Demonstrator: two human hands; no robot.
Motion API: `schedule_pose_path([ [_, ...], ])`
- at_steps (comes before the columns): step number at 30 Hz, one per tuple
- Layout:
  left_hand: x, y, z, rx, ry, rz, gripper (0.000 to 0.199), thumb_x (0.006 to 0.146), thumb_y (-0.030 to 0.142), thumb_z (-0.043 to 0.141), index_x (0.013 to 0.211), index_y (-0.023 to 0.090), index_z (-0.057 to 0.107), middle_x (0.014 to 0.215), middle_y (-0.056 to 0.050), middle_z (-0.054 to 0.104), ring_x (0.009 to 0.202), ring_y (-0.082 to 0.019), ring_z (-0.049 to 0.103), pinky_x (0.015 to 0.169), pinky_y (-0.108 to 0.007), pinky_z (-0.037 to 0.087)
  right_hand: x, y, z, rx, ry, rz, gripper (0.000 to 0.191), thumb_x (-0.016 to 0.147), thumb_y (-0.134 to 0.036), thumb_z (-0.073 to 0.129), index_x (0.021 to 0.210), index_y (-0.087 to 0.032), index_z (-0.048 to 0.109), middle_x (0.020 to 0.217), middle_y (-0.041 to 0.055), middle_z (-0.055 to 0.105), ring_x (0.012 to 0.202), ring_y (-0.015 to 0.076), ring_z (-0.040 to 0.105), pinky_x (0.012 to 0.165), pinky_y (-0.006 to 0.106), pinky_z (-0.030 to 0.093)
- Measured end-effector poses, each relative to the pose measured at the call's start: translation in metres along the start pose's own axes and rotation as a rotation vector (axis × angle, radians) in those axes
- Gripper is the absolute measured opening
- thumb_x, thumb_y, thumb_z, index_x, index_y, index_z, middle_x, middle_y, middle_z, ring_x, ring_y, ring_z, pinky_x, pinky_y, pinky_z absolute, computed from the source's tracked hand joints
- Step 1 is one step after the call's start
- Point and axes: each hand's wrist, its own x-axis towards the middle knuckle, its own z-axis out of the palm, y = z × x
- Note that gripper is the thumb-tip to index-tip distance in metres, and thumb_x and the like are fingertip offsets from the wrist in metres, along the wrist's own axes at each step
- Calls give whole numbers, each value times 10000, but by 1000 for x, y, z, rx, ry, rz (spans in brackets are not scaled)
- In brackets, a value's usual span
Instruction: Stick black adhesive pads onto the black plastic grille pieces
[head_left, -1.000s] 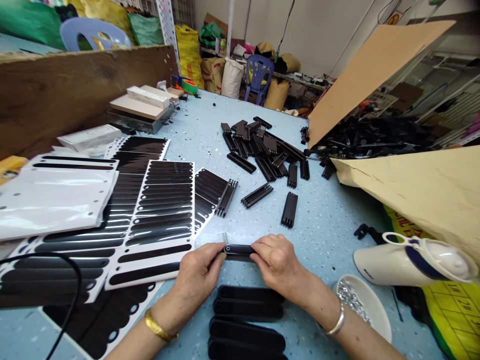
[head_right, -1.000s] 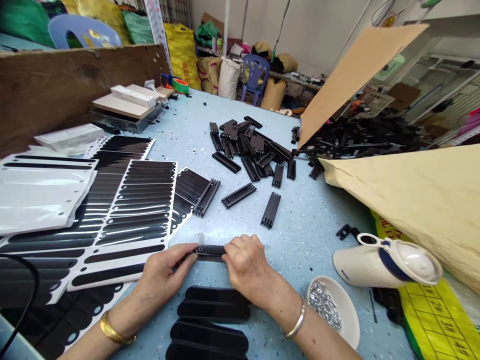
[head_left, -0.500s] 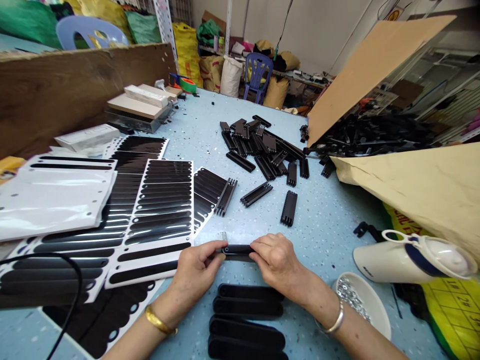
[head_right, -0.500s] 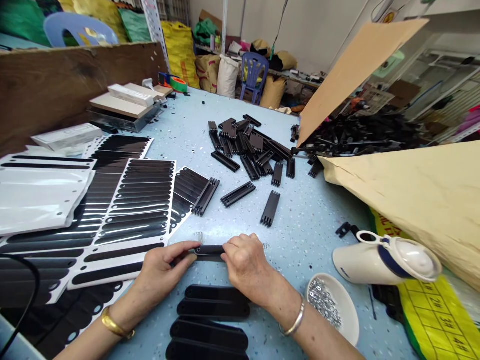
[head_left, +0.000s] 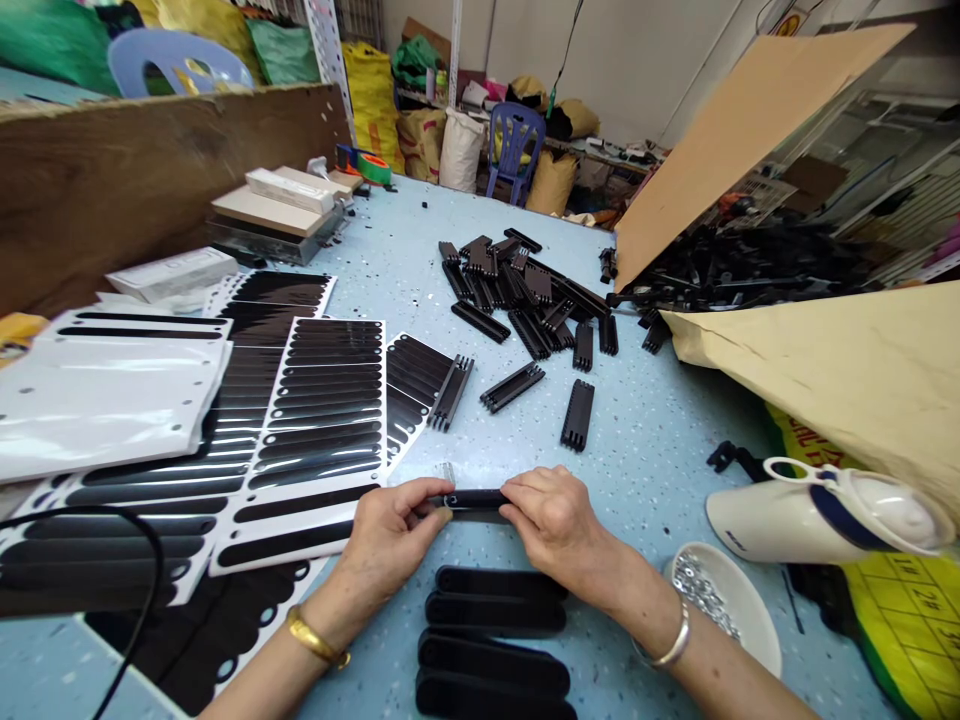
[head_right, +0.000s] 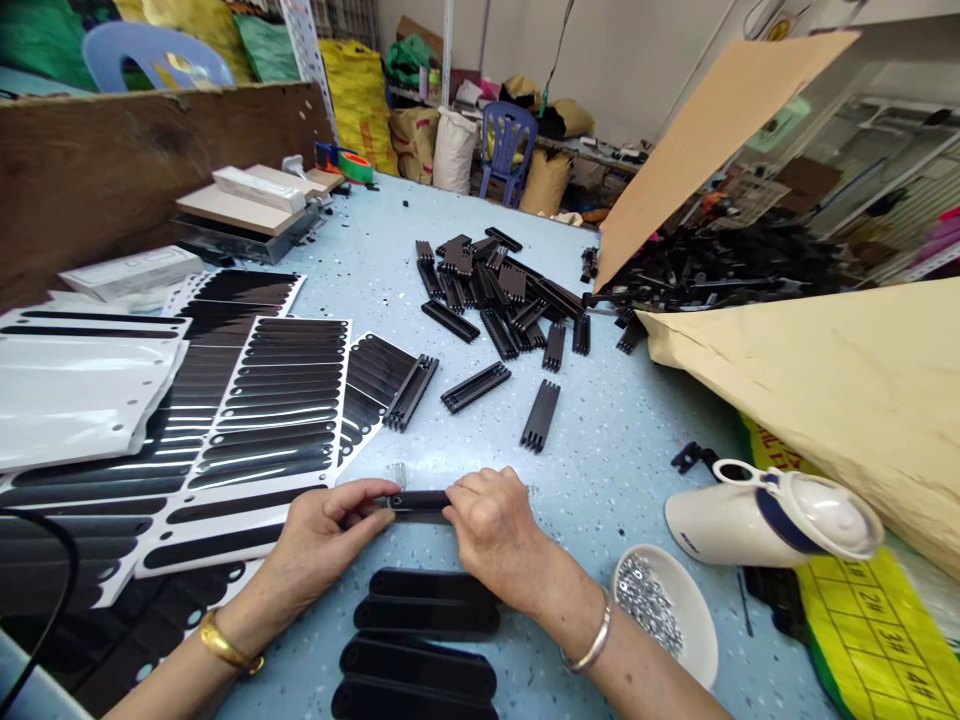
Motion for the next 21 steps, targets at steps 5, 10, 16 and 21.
schedule_pose_path([
  [5, -1, 0, -1, -11, -6, 8, 266, 762, 298, 599, 947, 175, 745, 635, 2, 698, 578, -157, 635, 573, -250, 499, 1, 0, 0, -4, -18, -3, 103, 856, -97, 624, 848, -175, 691, 810, 42, 715, 758, 203, 639, 688, 338, 376],
  [10, -1, 0, -2, 3, 9, 32, 256, 758, 289, 609, 938, 172, 748, 600, 12, 682, 544, -145, 614, 546, -241, 487, 4, -2, -1, -34, -24, -4, 92, 853, -99, 632, 845, -167, 693, 798, 43, 710, 755, 208, 633, 673, 340, 355],
  [16, -1, 3, -1, -37, 36, 37, 293, 739, 287, 634, 969, 156, 760, 616, 4, 709, 525, -139, 612, 526, -235, 495, 4, -2, -2, -46, -40, -9, 94, 856, -96, 628, 841, -162, 693, 797, 48, 709, 750, 204, 623, 676, 333, 348],
  [21, -2, 1, -1, -24, 53, 89, 238, 758, 283, 629, 905, 182, 786, 703, -17, 770, 644, -179, 705, 624, -263, 560, 4, 0, -1, -41, -23, -11, 89, 845, -94, 639, 860, -158, 699, 805, 49, 712, 757, 203, 628, 675, 327, 346],
])
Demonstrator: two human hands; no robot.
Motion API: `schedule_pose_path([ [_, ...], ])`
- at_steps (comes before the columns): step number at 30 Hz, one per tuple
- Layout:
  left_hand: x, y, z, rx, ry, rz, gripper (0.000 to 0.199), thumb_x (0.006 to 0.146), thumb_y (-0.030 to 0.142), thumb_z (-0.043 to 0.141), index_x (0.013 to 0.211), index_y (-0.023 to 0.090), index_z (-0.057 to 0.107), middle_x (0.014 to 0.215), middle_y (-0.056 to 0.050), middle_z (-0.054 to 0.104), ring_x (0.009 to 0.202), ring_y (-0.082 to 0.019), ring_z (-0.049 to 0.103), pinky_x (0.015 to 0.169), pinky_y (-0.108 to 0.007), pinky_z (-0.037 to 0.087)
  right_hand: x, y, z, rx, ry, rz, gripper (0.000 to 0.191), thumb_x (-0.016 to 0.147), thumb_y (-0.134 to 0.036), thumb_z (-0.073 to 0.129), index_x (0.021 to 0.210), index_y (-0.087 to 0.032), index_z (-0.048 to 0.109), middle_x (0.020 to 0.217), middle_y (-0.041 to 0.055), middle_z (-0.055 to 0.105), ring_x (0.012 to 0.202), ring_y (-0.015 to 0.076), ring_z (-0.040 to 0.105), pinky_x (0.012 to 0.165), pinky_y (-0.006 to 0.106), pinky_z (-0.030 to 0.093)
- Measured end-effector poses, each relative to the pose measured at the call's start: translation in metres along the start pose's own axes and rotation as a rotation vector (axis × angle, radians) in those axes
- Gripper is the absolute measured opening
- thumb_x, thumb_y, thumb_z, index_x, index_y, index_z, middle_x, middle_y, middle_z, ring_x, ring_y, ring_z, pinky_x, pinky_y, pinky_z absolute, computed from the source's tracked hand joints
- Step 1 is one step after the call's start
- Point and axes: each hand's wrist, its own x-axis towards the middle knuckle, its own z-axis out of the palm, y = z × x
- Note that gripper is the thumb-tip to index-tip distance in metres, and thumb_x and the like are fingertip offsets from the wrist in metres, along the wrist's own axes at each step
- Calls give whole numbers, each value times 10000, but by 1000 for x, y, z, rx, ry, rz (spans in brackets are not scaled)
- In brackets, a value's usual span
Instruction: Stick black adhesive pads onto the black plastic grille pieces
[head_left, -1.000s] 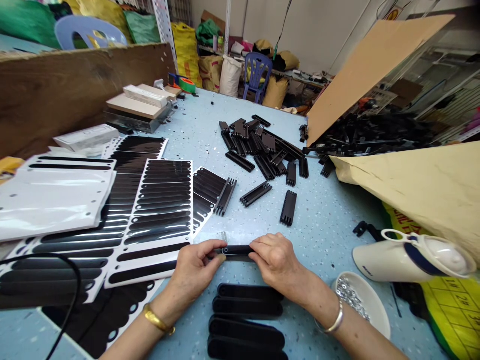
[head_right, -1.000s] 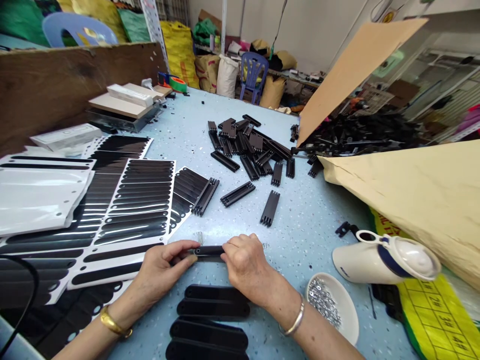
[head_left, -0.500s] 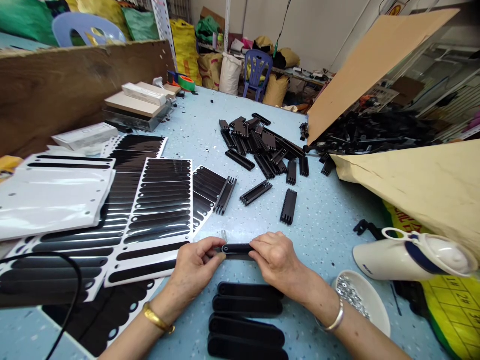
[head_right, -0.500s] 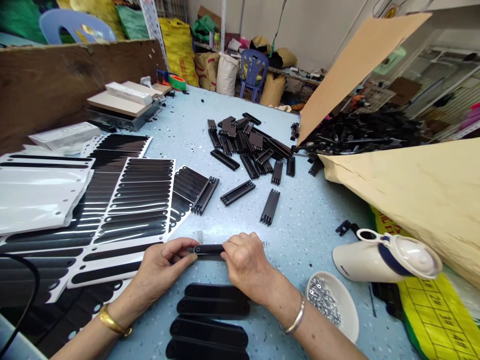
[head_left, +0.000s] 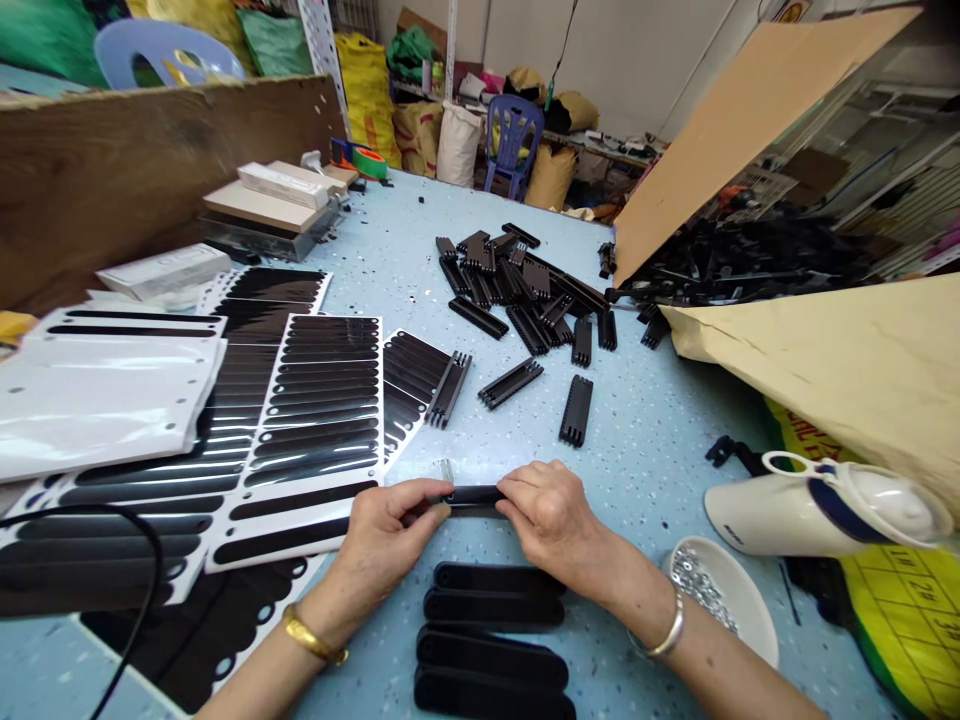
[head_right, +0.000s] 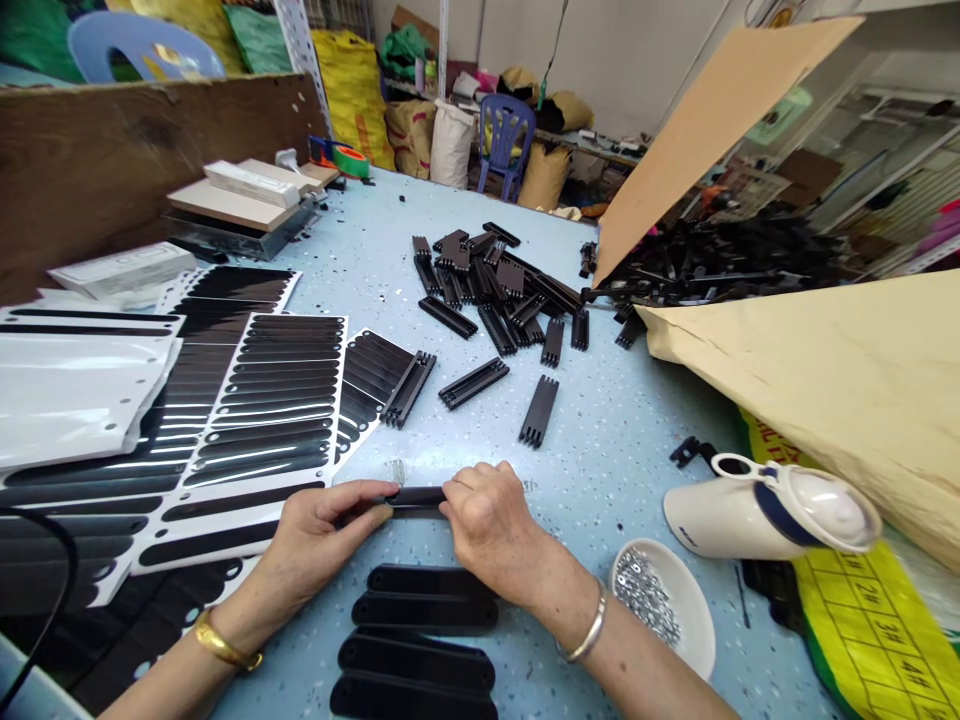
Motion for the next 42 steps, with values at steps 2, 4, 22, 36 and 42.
schedule_pose_path([
  [2, 0, -2, 0, -23, 10, 26, 226, 753, 271, 639, 900, 187, 789, 828, -32, 797, 763, -198, 739, 736, -281, 582, 0, 0, 0, -1, -4, 2, 90, 842, -92, 641, 860, -158, 699, 807, 47, 712, 759, 203, 629, 677, 328, 348],
  [4, 0, -3, 1, -30, 17, 50, 214, 750, 268, 646, 888, 190, 791, 874, -36, 800, 816, -204, 745, 801, -292, 581, -1, 0, 1, -2, -8, 2, 91, 847, -94, 636, 863, -158, 699, 811, 46, 711, 764, 203, 628, 683, 331, 350],
  [22, -1, -9, 1, 72, 58, 312, 177, 825, 203, 621, 887, 201, 786, 916, -38, 797, 838, -177, 752, 818, -253, 595, 1, 3, 2, 105, -4, 43, 90, 807, -95, 692, 861, -147, 742, 831, 77, 722, 782, 224, 641, 719, 352, 444],
  [36, 0, -15, 2, 119, 52, 367, 168, 840, 194, 622, 899, 218, 778, 920, -28, 796, 830, -182, 758, 793, -267, 616, 2, 18, 10, 508, 24, 179, 207, 763, -71, 724, 937, -164, 785, 853, 83, 709, 780, 198, 666, 708, 314, 541],
  [42, 1, -12, 0, 109, 47, 356, 175, 845, 227, 612, 888, 218, 781, 902, -30, 798, 810, -178, 759, 788, -272, 619, 5, 30, 13, 703, -18, 340, 209, 661, -62, 803, 844, -164, 796, 784, 66, 718, 723, 185, 677, 660, 285, 538],
])
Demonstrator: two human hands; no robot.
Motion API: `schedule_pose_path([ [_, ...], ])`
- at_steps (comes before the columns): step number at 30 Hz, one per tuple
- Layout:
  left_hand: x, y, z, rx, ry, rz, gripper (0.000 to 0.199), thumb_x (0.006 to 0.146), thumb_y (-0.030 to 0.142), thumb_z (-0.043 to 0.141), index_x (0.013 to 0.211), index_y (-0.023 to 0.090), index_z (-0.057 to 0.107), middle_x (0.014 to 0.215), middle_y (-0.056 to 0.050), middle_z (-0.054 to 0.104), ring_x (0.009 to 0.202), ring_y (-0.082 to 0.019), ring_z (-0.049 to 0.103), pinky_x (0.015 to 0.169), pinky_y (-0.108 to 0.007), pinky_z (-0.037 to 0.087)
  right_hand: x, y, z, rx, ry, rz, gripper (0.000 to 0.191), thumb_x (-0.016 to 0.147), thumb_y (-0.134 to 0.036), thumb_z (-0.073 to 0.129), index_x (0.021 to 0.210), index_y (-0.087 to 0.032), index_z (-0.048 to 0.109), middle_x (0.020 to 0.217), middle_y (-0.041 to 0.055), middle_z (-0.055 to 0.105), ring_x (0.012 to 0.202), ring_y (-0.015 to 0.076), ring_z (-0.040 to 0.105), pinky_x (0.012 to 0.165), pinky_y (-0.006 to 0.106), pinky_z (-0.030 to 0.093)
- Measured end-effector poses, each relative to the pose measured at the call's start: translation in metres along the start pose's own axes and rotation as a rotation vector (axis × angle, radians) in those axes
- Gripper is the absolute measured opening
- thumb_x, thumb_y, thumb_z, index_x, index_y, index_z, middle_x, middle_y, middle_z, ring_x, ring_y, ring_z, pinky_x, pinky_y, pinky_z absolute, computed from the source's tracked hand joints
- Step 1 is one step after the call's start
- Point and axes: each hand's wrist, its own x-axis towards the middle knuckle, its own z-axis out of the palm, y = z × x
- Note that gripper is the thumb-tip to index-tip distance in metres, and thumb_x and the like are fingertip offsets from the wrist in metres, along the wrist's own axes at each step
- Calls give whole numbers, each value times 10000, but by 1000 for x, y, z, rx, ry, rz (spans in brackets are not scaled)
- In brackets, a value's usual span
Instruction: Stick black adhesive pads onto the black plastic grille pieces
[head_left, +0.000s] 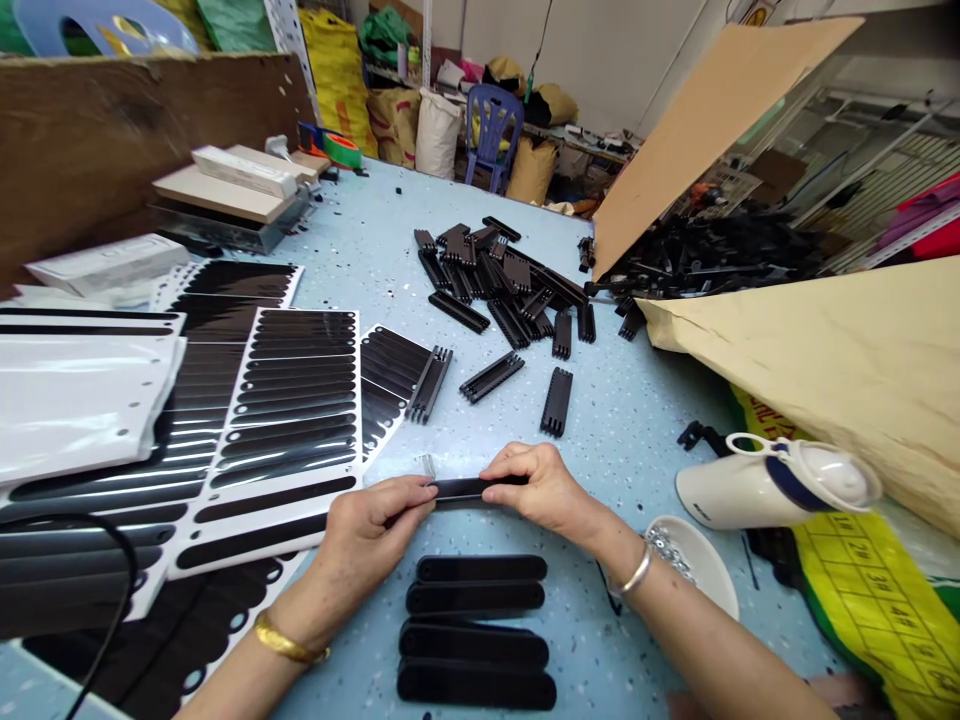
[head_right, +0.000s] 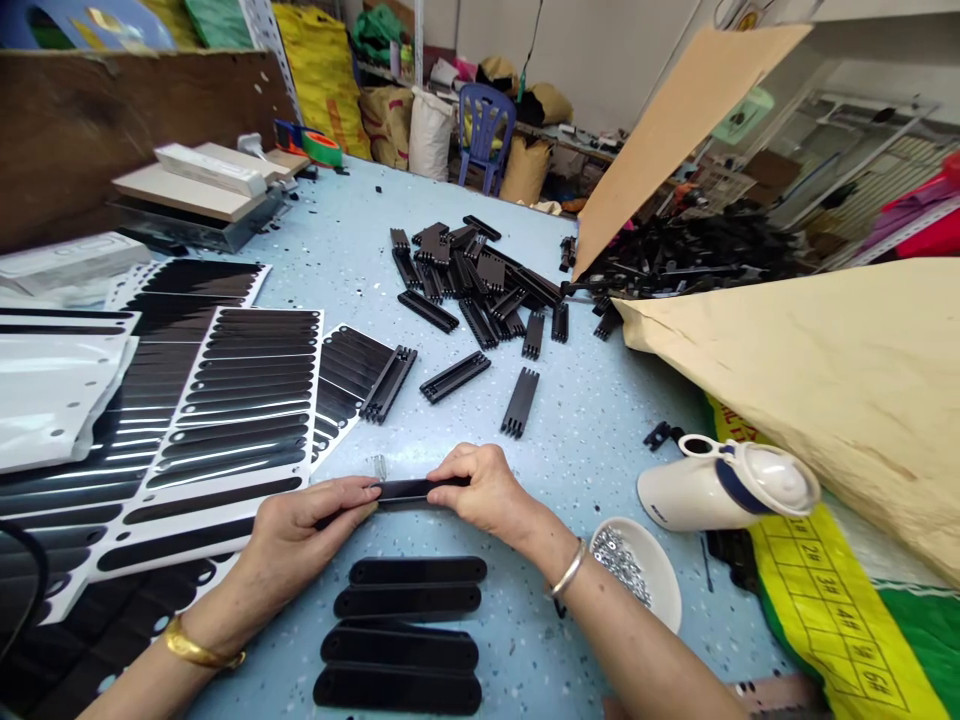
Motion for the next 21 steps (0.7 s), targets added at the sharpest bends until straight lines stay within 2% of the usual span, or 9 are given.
schedule_pose_path([
  [6, 0, -1, 0, 13, -21, -36, 178, 844, 241, 612, 892, 226, 783, 918, -25, 797, 826, -179, 757, 807, -286, 615, -1, -4, -3, -8, -14, -49, 229, 734, -39, 683, 868, -189, 792, 808, 52, 732, 751, 166, 682, 698, 278, 540],
  [10, -1, -5, 1, 4, -29, -54, 181, 844, 261, 610, 888, 236, 783, 920, -18, 797, 833, -184, 757, 811, -296, 616, -1, -5, -8, -59, 3, -47, 258, 739, -33, 605, 817, -200, 785, 785, 34, 748, 732, 159, 690, 708, 279, 547],
  [13, -1, -6, 1, 6, -28, -58, 181, 837, 266, 614, 889, 234, 785, 928, -19, 797, 845, -192, 758, 829, -309, 612, -2, -2, -17, -62, 152, 35, 245, 762, -75, 556, 802, -173, 777, 771, 52, 756, 722, 175, 701, 706, 296, 555],
  [16, 0, -6, 0, 3, -25, -51, 184, 830, 278, 614, 872, 232, 787, 912, -20, 798, 837, -199, 760, 829, -316, 613, -8, 4, -28, -79, 318, 102, 247, 808, -158, 531, 888, -147, 764, 830, 92, 758, 754, 207, 705, 689, 326, 559],
  [18, 1, -6, -1, 1, -23, -43, 185, 825, 286, 615, 866, 229, 787, 905, -21, 799, 833, -200, 761, 831, -315, 611, -13, 7, -30, -93, 358, 127, 245, 813, -198, 539, 903, -137, 759, 829, 105, 753, 744, 217, 702, 659, 326, 555],
  [21, 1, -7, -2, 8, -26, -37, 186, 819, 294, 619, 874, 230, 785, 910, -19, 799, 830, -201, 762, 834, -313, 608, -22, 10, -24, -85, 352, 167, 230, 809, -216, 545, 847, -137, 757, 704, 75, 732, 600, 187, 675, 536, 277, 526],
])
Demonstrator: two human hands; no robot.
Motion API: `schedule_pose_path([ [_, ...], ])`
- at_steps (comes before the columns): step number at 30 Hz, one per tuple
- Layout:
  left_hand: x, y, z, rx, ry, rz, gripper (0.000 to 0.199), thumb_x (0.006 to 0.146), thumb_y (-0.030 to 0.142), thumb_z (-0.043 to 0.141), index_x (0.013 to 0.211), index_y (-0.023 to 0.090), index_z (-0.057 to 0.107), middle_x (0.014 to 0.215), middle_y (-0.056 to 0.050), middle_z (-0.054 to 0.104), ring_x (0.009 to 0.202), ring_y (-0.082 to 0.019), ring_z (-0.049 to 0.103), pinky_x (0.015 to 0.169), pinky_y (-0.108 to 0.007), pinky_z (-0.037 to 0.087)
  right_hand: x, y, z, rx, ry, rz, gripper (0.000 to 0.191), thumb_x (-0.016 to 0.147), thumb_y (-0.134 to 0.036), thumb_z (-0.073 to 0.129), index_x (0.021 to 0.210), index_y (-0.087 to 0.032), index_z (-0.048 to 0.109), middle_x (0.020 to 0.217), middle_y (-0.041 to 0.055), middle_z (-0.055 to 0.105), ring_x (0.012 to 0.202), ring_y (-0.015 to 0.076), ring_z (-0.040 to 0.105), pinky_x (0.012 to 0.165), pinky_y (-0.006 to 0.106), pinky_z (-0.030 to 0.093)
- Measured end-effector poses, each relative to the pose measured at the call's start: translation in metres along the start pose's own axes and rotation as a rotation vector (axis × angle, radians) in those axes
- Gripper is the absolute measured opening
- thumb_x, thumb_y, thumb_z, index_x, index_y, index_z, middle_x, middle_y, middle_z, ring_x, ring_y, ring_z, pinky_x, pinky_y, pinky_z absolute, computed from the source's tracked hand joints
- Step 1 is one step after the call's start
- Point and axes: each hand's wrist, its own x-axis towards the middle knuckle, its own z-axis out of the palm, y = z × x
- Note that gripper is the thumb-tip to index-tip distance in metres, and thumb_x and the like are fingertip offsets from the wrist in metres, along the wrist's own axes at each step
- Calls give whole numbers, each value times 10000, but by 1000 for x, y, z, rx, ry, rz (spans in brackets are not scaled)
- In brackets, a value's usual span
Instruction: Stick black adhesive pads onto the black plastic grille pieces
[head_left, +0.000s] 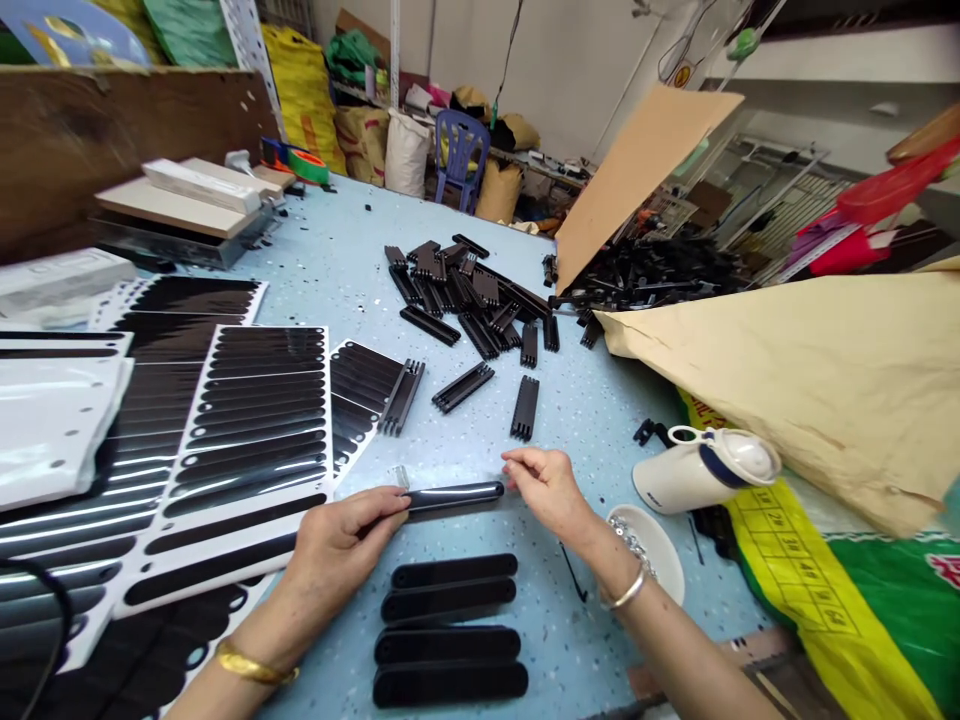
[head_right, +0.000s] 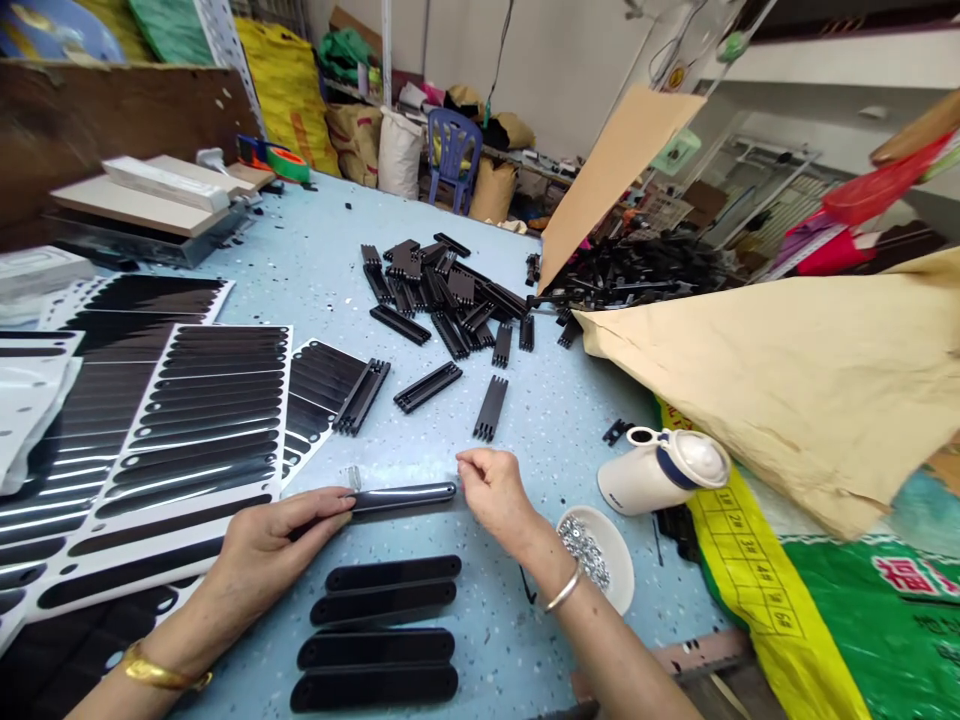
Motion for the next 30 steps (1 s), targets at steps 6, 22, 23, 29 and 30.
schedule_pose_path([
  [6, 3, -2, -2, 29, -21, 59, 184, 816, 277, 600, 868, 254, 774, 898, 7, 800, 807, -203, 763, 772, -282, 613, -23, 4, 22, 10, 3, 32, 236, 831, -310, 595, 757, -131, 730, 564, 28, 668, 460, 142, 593, 424, 226, 446],
  [22, 16, 39, 24, 509, -243, 170, 154, 845, 274, 584, 810, 186, 706, 799, -68, 750, 792, -234, 689, 744, -323, 493, -65, -18, 42, -252, 166, -225, 138, 828, -245, 613, 805, -158, 718, 727, 60, 674, 686, 179, 614, 649, 275, 435],
  [23, 15, 42, 25, 517, -258, 187, 170, 838, 249, 583, 727, 187, 696, 743, -57, 743, 748, -222, 688, 713, -306, 492, -69, -21, 45, -276, 153, -253, 132, 830, -248, 623, 791, -166, 719, 728, 62, 677, 709, 191, 622, 666, 283, 440],
  [29, -31, 46, 22, 647, -146, 223, 270, 835, 92, 458, 866, 158, 718, 918, -141, 755, 877, -325, 695, 756, -448, 486, -94, -14, 57, -368, 186, -418, 267, 921, -140, 446, 848, -217, 691, 778, 69, 697, 733, 217, 645, 671, 317, 473],
  [30, -42, 41, 26, 668, -95, 250, 339, 808, 72, 461, 1038, 154, 696, 1106, -168, 723, 1050, -367, 648, 844, -500, 461, -97, -11, 60, -389, 229, -452, 263, 920, -143, 432, 915, -221, 682, 841, 85, 710, 766, 236, 653, 682, 340, 481],
])
